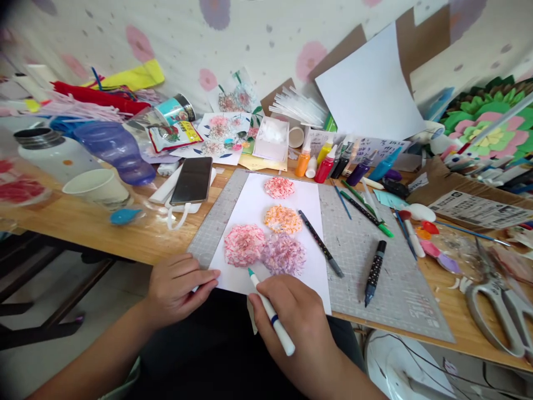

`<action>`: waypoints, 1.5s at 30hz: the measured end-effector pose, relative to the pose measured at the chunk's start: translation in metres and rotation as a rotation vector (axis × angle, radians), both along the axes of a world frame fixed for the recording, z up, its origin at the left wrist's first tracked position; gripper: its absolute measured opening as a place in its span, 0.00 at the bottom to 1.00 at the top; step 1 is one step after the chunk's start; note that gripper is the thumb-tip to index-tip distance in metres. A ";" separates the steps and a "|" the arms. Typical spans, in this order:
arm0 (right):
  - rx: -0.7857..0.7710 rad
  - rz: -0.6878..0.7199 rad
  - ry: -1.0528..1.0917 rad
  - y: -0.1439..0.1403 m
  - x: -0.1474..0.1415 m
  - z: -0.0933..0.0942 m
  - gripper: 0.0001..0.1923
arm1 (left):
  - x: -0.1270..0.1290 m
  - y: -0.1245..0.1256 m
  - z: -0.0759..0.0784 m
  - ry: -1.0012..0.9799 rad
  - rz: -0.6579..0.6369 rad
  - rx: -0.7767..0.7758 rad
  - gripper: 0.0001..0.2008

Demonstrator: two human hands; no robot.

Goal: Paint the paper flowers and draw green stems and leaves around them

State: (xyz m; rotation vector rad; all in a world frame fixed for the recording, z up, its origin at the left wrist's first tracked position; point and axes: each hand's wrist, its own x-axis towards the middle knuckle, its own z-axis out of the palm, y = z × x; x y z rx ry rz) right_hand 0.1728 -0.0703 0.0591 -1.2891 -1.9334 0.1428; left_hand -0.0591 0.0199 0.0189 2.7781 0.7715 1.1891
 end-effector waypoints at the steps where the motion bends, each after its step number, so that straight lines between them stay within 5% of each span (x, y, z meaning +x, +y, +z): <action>1: 0.002 0.007 -0.006 0.001 -0.001 -0.001 0.07 | 0.000 0.000 0.000 0.000 0.000 -0.001 0.04; 13: -0.186 0.156 0.095 -0.014 0.002 0.027 0.08 | 0.001 0.000 -0.001 0.002 -0.001 -0.005 0.04; 19: -0.159 -0.312 0.652 -0.028 0.042 0.027 0.03 | 0.000 0.000 -0.001 0.007 -0.001 -0.002 0.05; 24: -0.096 -0.432 0.948 -0.018 0.068 0.020 0.07 | -0.002 0.000 0.000 0.025 -0.005 -0.026 0.06; 27: -0.187 -0.354 0.924 -0.022 0.074 0.011 0.08 | -0.003 0.000 0.002 0.028 -0.011 -0.030 0.07; 31: -0.380 -0.439 0.743 -0.031 0.065 -0.003 0.11 | -0.002 0.001 0.004 0.028 -0.015 -0.030 0.07; 41: -0.358 -0.306 0.472 -0.025 0.068 -0.013 0.10 | -0.001 0.003 0.002 0.029 -0.008 -0.031 0.07; 45: -0.436 -0.200 0.718 -0.027 0.082 -0.007 0.13 | 0.000 0.002 0.003 0.033 -0.015 -0.038 0.08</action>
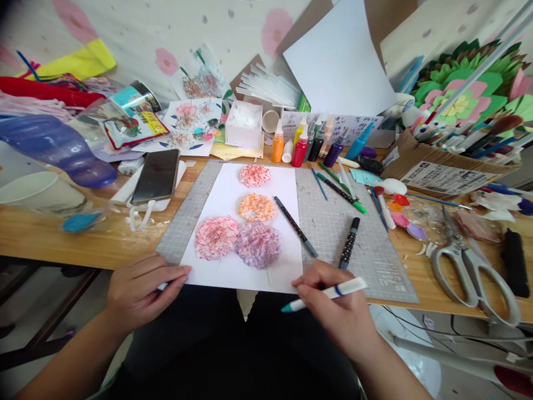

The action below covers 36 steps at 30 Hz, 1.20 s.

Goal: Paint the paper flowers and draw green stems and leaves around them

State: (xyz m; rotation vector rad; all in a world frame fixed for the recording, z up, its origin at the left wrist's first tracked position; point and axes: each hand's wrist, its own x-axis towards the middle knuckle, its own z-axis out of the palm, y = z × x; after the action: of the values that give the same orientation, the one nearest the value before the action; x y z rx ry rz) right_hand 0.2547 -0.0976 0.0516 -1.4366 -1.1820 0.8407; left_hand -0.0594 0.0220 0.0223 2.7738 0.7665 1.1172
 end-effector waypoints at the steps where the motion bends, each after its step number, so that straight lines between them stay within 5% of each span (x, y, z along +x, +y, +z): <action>1: 0.028 -0.005 0.140 0.001 0.004 0.003 0.12 | 0.000 0.000 0.000 0.002 -0.002 0.000 0.08; 5: 0.190 -0.120 0.441 0.013 0.016 0.013 0.08 | -0.002 -0.001 0.002 0.007 -0.008 0.009 0.07; 8: 0.151 -0.153 0.398 0.027 0.014 0.011 0.07 | -0.007 0.000 0.002 0.052 -0.030 0.022 0.10; 13: -0.032 -0.002 0.181 0.048 0.002 0.005 0.16 | -0.015 0.002 -0.003 0.141 -0.052 0.066 0.10; 17: -0.030 -0.145 -0.104 0.062 0.008 0.008 0.15 | -0.018 0.000 -0.002 0.122 -0.070 0.010 0.11; 24: -0.049 -0.004 0.131 0.083 0.014 0.012 0.08 | -0.022 0.003 0.008 0.137 -0.137 -0.058 0.09; 27: -0.080 0.027 0.179 0.092 0.007 0.012 0.06 | -0.027 0.001 0.004 0.099 -0.073 -0.123 0.06; 36: -0.178 0.027 0.050 0.104 -0.003 0.025 0.07 | -0.017 0.003 0.006 0.043 -0.013 -0.164 0.08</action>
State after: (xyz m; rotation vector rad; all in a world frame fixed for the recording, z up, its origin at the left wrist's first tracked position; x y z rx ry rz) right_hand 0.2521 0.0063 0.0763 -1.5360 -1.1136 1.0162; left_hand -0.0761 0.0254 0.0287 2.6698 0.8044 0.9489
